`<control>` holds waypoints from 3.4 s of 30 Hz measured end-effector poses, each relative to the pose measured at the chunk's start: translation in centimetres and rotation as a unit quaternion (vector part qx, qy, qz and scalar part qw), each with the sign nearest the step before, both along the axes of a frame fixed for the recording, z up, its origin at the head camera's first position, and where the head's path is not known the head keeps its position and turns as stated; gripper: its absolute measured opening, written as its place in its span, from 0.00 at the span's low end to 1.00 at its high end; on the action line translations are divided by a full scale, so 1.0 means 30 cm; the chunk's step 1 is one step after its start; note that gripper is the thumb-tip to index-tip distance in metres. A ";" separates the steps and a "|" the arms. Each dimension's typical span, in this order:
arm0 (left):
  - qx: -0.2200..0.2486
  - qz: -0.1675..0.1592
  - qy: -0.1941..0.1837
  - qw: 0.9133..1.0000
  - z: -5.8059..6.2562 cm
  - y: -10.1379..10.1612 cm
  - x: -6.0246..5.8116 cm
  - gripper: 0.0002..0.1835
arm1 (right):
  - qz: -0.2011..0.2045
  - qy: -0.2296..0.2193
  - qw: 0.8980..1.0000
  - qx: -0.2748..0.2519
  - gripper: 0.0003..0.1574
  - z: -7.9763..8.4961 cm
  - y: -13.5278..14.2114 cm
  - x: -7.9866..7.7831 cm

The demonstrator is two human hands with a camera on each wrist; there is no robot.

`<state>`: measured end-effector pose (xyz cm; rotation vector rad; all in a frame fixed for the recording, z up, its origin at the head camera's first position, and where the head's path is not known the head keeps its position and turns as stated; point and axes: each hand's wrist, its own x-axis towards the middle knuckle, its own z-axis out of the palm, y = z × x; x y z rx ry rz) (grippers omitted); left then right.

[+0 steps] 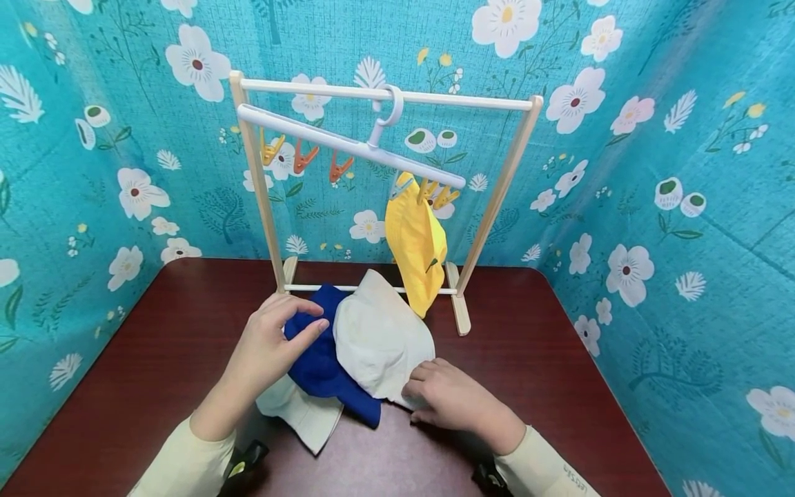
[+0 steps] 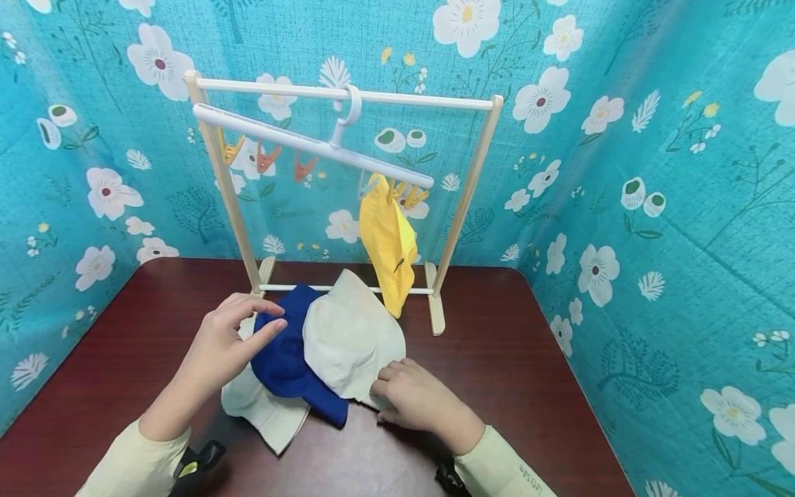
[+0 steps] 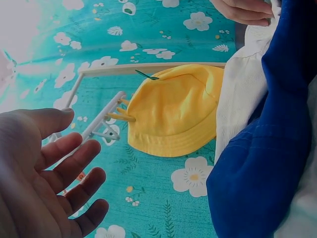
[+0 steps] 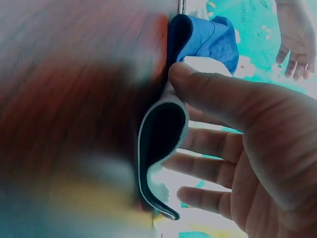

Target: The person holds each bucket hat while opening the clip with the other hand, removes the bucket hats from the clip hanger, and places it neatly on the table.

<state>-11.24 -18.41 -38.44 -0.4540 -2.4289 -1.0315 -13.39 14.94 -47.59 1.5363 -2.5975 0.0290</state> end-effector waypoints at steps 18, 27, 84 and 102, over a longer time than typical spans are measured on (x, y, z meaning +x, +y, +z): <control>0.002 -0.009 -0.007 1.000 -0.007 0.007 -0.004 0.08 | 0.004 0.006 0.998 -0.057 0.12 0.081 0.043 -0.065; -0.003 -0.009 -0.016 1.000 -0.007 0.012 -0.002 0.09 | -0.080 -0.007 0.992 -0.093 0.17 0.153 0.086 -0.092; 0.018 -0.008 0.008 1.000 0.146 0.317 -0.223 0.20 | -0.268 -0.015 0.951 -0.152 0.20 0.176 0.187 -0.148; 0.015 0.035 0.022 0.999 0.199 0.438 -0.359 0.21 | -0.276 -0.012 0.950 -0.147 0.22 0.178 0.189 -0.150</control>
